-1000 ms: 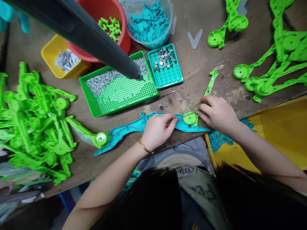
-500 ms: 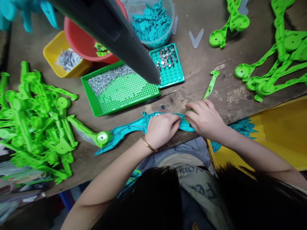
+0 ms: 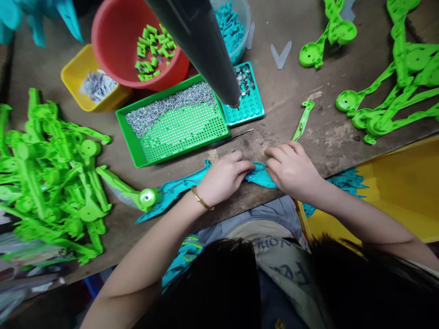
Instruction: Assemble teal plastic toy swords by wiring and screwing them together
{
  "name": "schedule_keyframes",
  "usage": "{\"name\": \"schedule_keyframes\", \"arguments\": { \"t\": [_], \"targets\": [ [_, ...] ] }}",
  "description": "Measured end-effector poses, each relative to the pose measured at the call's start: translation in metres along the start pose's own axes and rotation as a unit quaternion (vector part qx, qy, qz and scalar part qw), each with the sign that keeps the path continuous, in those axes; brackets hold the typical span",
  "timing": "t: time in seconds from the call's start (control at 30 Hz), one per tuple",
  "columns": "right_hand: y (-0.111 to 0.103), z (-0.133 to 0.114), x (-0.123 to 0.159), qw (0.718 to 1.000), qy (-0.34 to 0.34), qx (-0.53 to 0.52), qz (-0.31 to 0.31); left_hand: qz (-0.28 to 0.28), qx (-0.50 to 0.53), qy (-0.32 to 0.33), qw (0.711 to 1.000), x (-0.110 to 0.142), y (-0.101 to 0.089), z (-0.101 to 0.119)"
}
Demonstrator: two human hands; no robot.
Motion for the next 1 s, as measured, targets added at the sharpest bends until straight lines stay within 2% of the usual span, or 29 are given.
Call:
{"name": "schedule_keyframes", "arguments": {
  "t": [0.17,0.37,0.57,0.87,1.0],
  "targets": [
    [0.007,-0.007,-0.006,0.998,0.012,-0.062,-0.011,-0.016,0.013,0.019,1.000,-0.002,0.003,-0.002],
    [0.018,-0.009,-0.008,0.997,0.026,-0.067,-0.013,0.004,0.024,0.046,0.999,-0.002,-0.003,-0.005],
    [0.020,-0.009,-0.008,0.998,0.025,-0.056,-0.009,-0.016,-0.063,0.085,0.994,-0.001,0.002,-0.005],
    [0.019,-0.014,-0.009,1.000,0.006,-0.011,-0.003,-0.052,-0.155,0.185,0.969,-0.005,0.006,-0.003],
    [0.020,-0.018,-0.007,1.000,0.013,-0.005,-0.004,-0.035,-0.204,0.217,0.954,-0.003,0.004,0.001]
  ]
}}
Point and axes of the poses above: each hand's wrist, its own x-axis away from the middle knuckle, its own y-axis out of the palm, z = x × y, the point moved 6 cm from there along -x, towards the middle knuckle
